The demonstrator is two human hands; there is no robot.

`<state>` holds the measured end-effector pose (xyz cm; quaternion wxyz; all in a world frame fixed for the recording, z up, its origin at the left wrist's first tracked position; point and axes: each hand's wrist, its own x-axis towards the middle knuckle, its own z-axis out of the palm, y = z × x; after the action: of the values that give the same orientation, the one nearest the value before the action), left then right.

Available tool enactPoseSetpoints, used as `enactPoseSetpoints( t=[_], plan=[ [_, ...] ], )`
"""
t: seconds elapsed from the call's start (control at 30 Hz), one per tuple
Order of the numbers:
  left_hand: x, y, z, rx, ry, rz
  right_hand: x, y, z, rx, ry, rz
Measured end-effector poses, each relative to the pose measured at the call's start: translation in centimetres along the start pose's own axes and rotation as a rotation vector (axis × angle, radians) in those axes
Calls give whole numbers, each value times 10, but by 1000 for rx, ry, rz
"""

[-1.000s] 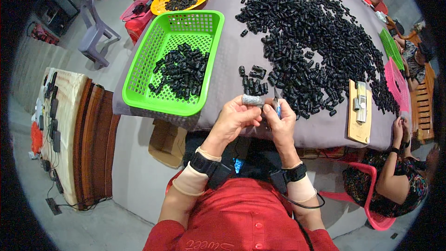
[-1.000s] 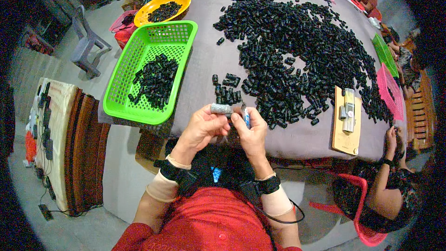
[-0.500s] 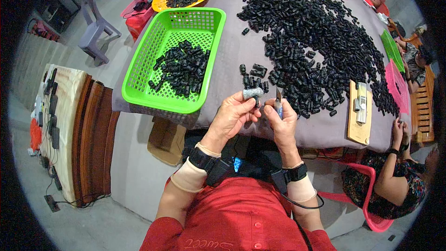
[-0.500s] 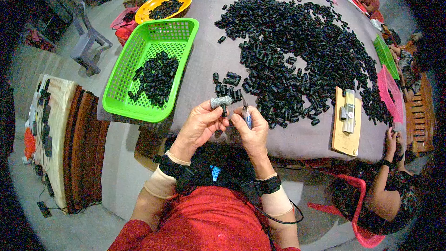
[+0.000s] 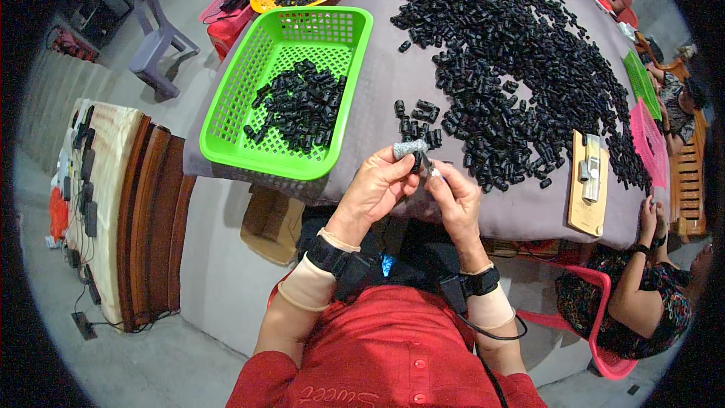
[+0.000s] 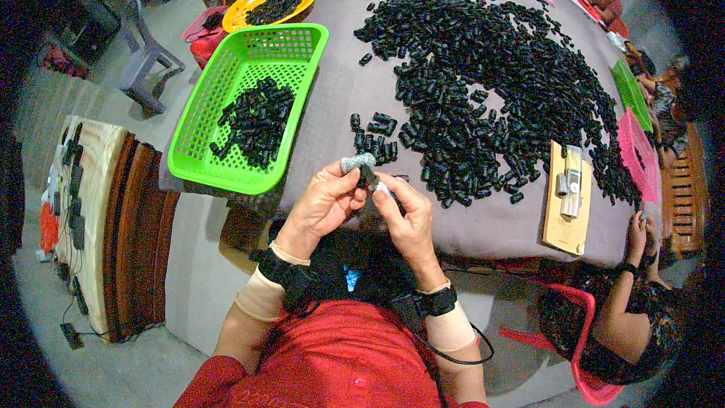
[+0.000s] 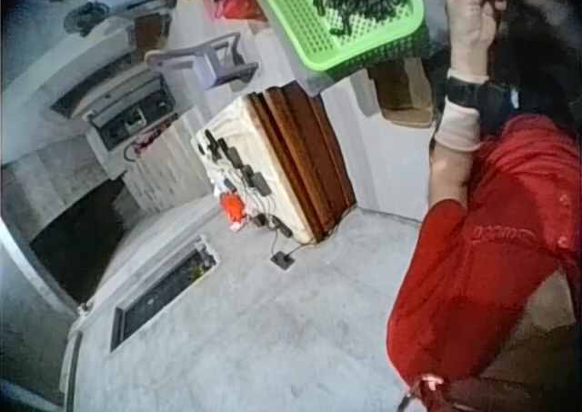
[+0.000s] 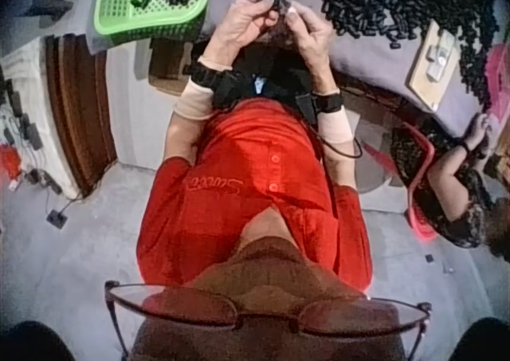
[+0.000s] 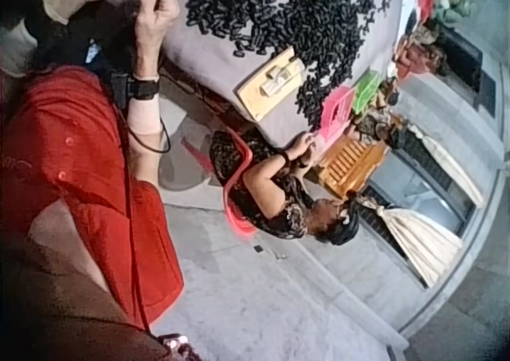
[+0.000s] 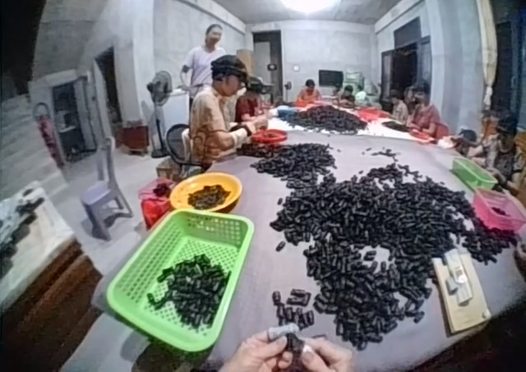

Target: Trimming or cleaning small black plastic shoe components using a hand tool.

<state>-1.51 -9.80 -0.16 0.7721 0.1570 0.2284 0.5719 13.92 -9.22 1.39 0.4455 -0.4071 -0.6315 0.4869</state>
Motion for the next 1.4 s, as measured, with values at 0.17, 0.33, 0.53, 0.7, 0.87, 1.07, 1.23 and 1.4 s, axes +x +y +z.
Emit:
enactPoseSetpoints(
  t=[0.17,0.33,0.53,0.7,0.87,1.07,1.23,1.4],
  plan=[
    [-1,1,1,-15,54,8,0,-6,2,-191,-37,-151],
    [0,0,-2,7,64,5,1,-7,3,-241,-33,-218],
    [-2,2,-5,26,25,-7,1,-5,4,-257,-33,-238],
    [-3,3,-2,10,46,-24,2,-1,5,-255,-10,-264],
    [-3,4,2,22,67,-40,1,-3,8,-278,21,-196],
    [-1,0,1,107,70,-35,4,-1,10,88,193,42],
    [-3,0,13,217,97,2,8,6,10,81,184,39],
    [-1,1,-1,140,-63,-16,8,8,6,28,149,49]
  ],
)
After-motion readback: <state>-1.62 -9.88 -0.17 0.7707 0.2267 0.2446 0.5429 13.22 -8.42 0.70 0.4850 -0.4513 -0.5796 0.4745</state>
